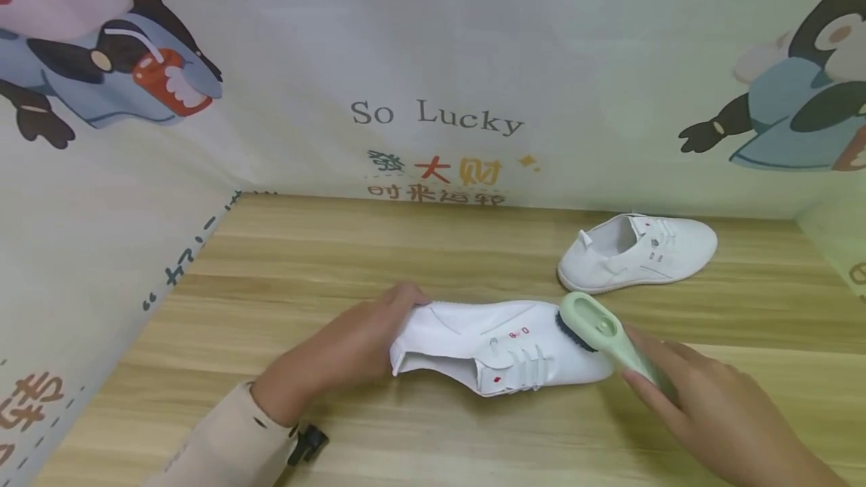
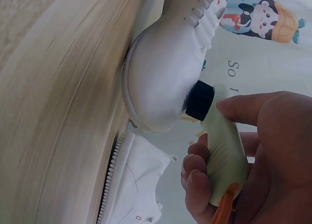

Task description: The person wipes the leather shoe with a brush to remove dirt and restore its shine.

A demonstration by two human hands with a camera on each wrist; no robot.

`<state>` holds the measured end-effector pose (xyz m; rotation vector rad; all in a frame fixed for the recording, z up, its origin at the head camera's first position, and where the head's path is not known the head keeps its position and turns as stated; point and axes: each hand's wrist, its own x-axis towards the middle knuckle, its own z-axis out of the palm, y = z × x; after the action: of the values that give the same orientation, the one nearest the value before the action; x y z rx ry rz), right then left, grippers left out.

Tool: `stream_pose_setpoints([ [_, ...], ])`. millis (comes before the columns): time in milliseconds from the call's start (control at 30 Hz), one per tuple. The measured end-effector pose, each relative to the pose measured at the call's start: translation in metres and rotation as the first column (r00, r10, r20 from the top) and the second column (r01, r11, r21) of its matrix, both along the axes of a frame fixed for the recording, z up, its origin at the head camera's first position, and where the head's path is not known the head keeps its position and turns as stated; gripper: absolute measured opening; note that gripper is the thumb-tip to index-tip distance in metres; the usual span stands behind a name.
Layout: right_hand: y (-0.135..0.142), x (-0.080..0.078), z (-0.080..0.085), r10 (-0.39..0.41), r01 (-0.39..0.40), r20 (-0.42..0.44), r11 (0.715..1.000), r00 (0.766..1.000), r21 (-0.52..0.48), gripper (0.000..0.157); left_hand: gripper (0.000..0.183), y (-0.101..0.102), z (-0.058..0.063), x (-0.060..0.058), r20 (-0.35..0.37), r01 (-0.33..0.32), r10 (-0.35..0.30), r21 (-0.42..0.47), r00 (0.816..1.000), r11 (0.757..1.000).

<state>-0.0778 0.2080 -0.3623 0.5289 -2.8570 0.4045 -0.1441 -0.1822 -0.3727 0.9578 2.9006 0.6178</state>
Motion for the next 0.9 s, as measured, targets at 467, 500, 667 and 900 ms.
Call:
stream_pose_setpoints([
  [467, 0.0023, 0.0008, 0.0015, -0.008, 0.008, 0.005, 1.0, 1.0, 0.009, 0.056, 0.062, -0.0028, -0.0047, -0.0007, 0.112, 0.135, -0.151, 0.135, 0.982, 0.982],
  [500, 0.0022, 0.0005, 0.0017, -0.002, 0.002, -0.004, 1.0, 1.0, 0.005, 0.055, 0.064, -0.0033, -0.0045, -0.001, 0.124, 0.128, -0.145, 0.139, 0.982, 0.982],
  [667, 0.003, -0.0017, 0.0024, 0.013, -0.013, -0.049, 1.0, 0.999, -0.009, 0.055, 0.06, -0.0036, -0.0012, -0.0039, 0.171, 0.081, -0.112, 0.18, 0.979, 0.98],
  [900, 0.0038, 0.0001, 0.0029, 0.011, -0.011, -0.041, 1.0, 0.999, 0.011, 0.055, 0.047, -0.0029, 0.0021, -0.0043, 0.239, 0.027, -0.073, 0.188, 0.968, 0.982],
])
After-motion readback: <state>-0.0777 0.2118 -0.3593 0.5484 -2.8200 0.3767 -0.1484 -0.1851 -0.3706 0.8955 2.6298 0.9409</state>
